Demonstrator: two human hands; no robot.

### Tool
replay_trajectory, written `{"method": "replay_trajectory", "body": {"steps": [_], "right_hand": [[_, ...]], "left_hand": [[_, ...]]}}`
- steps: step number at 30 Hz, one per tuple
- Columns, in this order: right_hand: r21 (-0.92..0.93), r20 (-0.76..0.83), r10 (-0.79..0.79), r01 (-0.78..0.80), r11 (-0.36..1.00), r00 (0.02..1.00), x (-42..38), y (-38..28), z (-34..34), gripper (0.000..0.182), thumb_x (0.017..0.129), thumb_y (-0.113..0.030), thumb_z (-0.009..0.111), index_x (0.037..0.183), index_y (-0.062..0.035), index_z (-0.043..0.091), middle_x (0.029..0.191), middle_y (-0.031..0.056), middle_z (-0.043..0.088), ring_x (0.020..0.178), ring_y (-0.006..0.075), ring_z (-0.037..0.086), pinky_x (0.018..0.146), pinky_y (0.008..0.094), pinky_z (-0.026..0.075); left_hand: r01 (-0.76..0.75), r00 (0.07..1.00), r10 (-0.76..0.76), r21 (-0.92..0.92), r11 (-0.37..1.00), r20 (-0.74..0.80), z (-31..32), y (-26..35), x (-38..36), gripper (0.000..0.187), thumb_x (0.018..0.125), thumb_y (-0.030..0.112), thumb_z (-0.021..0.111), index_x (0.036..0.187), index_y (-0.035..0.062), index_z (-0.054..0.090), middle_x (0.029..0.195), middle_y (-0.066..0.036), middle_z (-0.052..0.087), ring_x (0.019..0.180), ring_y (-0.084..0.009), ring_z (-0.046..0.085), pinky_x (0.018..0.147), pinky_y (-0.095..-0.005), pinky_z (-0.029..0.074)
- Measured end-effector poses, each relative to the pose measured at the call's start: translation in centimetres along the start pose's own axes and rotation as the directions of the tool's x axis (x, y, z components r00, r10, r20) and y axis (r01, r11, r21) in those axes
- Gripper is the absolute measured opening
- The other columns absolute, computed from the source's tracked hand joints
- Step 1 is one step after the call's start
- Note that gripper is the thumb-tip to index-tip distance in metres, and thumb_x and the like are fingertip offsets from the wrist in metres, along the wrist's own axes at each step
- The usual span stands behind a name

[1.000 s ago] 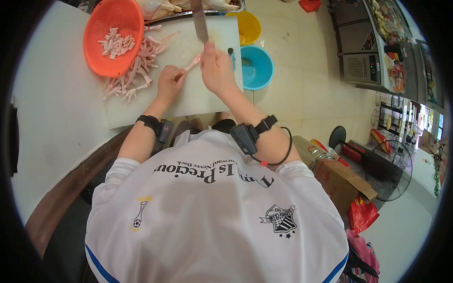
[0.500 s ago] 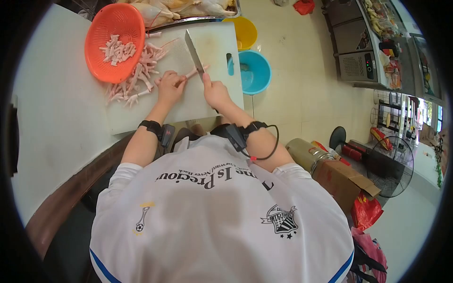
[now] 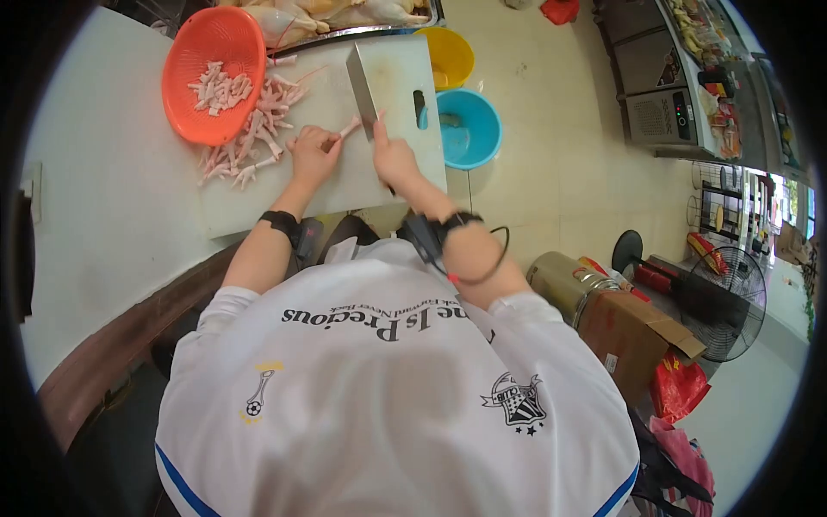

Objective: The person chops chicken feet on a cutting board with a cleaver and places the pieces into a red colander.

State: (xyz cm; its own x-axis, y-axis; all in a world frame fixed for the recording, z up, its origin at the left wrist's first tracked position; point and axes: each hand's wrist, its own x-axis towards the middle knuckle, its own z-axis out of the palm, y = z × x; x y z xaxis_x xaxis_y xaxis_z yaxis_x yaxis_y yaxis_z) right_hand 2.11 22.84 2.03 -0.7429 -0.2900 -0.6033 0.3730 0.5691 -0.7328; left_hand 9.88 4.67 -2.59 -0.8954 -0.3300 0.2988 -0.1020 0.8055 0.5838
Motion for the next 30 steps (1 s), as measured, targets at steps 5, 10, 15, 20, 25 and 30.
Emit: {"method": "replay_trajectory", "body": {"steps": [5,10,15,20,25,30], "right_hand": [[0.000,0.081,0.069,-0.069,0.998,0.994,-7.8,4.9,-3.3,0.075,0.105,-0.062,0.035,0.064,-0.0022,0.053,0.054,0.0085,0.051,0.041,0.0211,0.048,0.043,0.0378,0.041],[-0.016,0.085,0.022,-0.021,1.000,0.996,-8.5,3.3,-3.7,0.075,0.107,-0.058,0.036,0.065,0.0015,0.055,0.056,0.0109,0.054,0.050,0.0239,0.053,0.055,0.0427,0.047],[-0.181,-0.029,-0.327,0.317,0.931,0.945,-5.5,1.1,-1.0,0.071,0.109,-0.052,0.035,0.062,-0.0022,0.054,0.054,0.0080,0.052,0.058,0.0201,0.057,0.060,0.0361,0.045],[-0.098,-0.123,-0.562,0.553,0.827,0.818,-5.0,-6.0,-1.1,0.073,0.109,-0.053,0.031,0.062,-0.0025,0.055,0.053,0.0086,0.052,0.053,0.0211,0.055,0.057,0.0373,0.045],[0.187,-0.257,-0.626,0.673,0.715,0.736,-7.3,-13.2,-2.2,0.065,0.110,-0.042,0.036,0.073,0.0048,0.061,0.066,0.0252,0.061,0.063,0.0412,0.061,0.065,0.0455,0.049],[-0.410,-0.080,-0.357,0.296,0.863,0.931,-2.6,-0.8,2.7,0.076,0.107,-0.055,0.034,0.080,0.0067,0.070,0.076,0.0320,0.066,0.083,0.0457,0.070,0.076,0.0499,0.053]], "left_hand": [[0.092,0.995,-0.091,0.014,0.996,-0.039,0.4,0.3,-0.5,0.010,0.080,0.022,0.078,0.085,0.0148,0.075,0.091,0.000,0.071,0.100,-0.0202,0.062,0.087,-0.0428,0.033],[0.059,0.981,-0.060,-0.008,0.998,-0.183,-0.1,0.9,-1.1,0.012,0.079,0.024,0.079,0.088,0.0162,0.075,0.093,0.003,0.072,0.105,-0.0202,0.061,0.089,-0.0455,0.035],[0.053,0.994,-0.059,-0.068,0.996,-0.089,-0.3,0.1,-1.0,0.009,0.080,0.019,0.078,0.087,0.0146,0.075,0.092,0.001,0.073,0.102,-0.0216,0.062,0.086,-0.0429,0.038],[0.020,0.998,-0.034,-0.232,0.973,-0.059,0.6,-1.2,-1.1,0.008,0.079,0.015,0.079,0.085,0.0142,0.074,0.089,0.000,0.073,0.099,-0.0226,0.063,0.082,-0.0409,0.039],[0.029,0.997,-0.039,-0.151,0.988,-0.063,0.5,-0.6,-0.9,0.008,0.078,0.013,0.079,0.085,0.0154,0.075,0.085,0.002,0.072,0.099,-0.0219,0.063,0.086,-0.0419,0.037],[0.086,0.995,-0.090,-0.109,0.990,-0.035,0.5,-0.2,-2.1,0.007,0.079,0.018,0.077,0.086,0.0173,0.076,0.089,0.005,0.072,0.104,-0.0214,0.061,0.088,-0.0469,0.033]]}}
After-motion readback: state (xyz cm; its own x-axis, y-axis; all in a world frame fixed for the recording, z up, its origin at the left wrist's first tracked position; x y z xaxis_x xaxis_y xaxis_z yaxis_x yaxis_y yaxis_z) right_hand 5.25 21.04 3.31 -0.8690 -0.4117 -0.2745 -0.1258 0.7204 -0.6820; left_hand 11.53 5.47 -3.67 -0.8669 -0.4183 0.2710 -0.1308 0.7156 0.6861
